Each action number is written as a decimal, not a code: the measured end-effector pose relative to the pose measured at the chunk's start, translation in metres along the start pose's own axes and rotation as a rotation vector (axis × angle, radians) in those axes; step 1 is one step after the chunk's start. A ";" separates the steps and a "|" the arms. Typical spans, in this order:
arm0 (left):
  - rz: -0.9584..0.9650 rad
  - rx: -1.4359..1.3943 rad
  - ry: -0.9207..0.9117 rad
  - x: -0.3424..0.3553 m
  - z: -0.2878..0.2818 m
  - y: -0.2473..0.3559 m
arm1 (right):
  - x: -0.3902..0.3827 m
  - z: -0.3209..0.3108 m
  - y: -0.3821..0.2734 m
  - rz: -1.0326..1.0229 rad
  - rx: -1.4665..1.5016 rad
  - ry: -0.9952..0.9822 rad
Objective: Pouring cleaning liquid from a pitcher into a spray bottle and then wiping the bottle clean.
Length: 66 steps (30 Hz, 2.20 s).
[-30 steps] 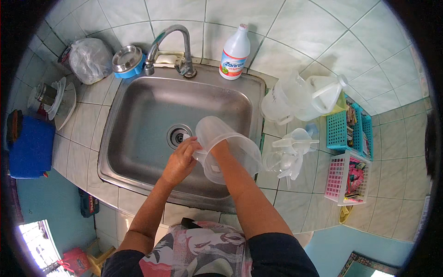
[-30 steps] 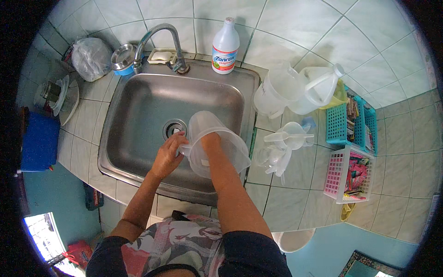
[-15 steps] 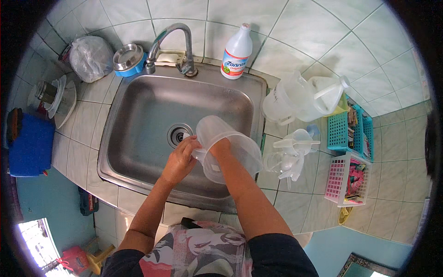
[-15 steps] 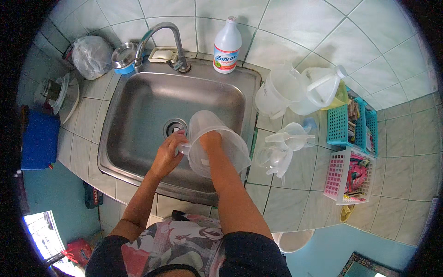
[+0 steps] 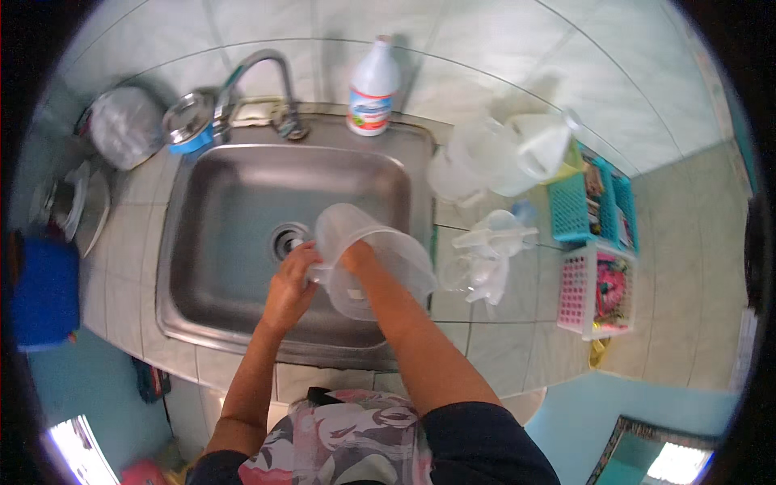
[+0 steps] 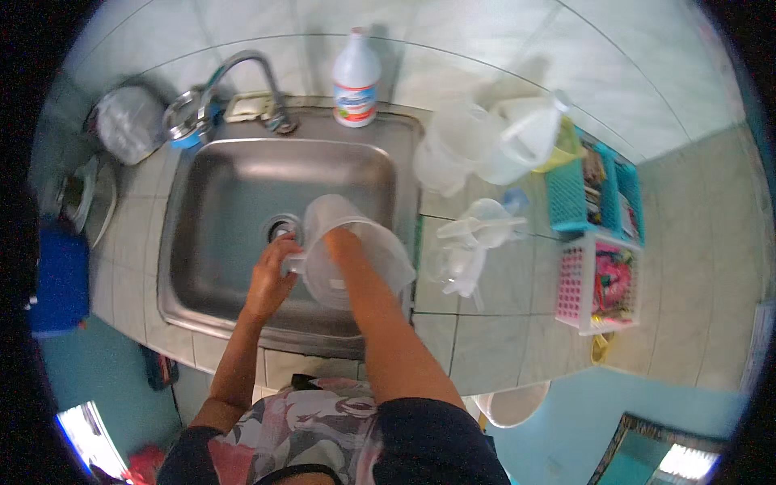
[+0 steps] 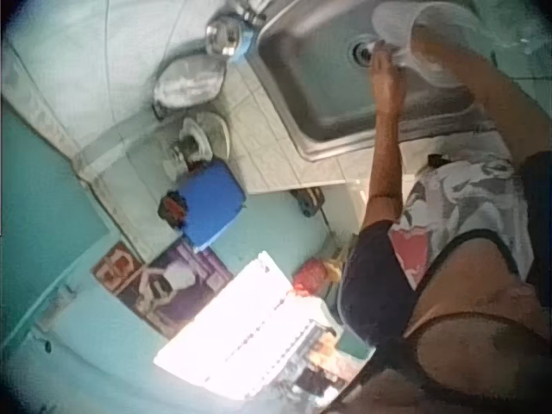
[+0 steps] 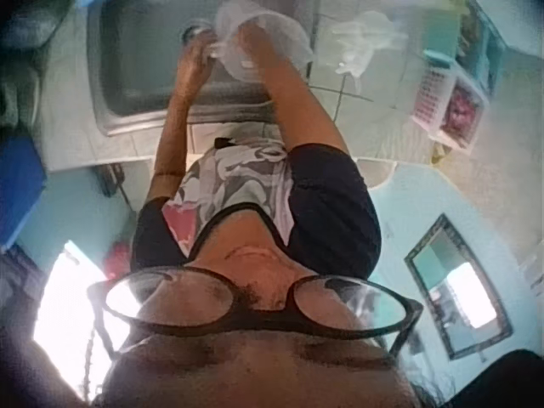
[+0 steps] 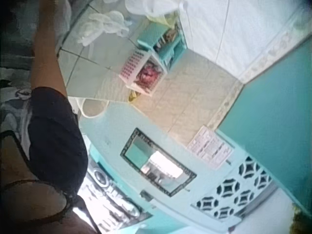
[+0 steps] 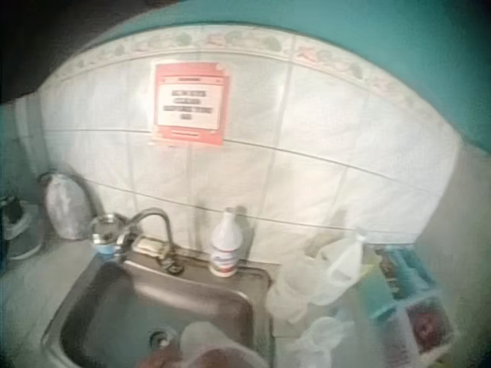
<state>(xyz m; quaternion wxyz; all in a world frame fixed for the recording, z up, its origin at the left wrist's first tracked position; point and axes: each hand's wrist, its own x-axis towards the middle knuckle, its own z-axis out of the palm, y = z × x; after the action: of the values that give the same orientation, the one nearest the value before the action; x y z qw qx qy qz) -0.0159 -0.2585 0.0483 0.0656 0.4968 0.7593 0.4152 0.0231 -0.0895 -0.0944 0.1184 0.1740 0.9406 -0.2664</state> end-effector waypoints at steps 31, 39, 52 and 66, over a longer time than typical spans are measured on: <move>-0.083 -0.004 0.061 -0.005 0.007 -0.006 | 0.025 0.034 0.011 0.044 -0.128 0.101; -0.089 0.017 0.056 -0.006 0.007 -0.008 | 0.010 -0.001 -0.004 0.024 -0.149 -0.040; -0.226 -0.053 0.030 -0.007 0.013 -0.006 | 0.035 0.052 0.018 -0.017 -0.215 0.146; -0.211 -0.002 0.052 -0.004 0.008 0.006 | 0.019 0.014 -0.009 0.080 -0.272 -0.065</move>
<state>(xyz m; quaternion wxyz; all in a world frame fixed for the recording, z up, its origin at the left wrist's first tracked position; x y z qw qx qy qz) -0.0061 -0.2559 0.0459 0.0898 0.4032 0.8083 0.4195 0.0046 -0.0989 -0.1078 0.1818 0.1849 0.9560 -0.1372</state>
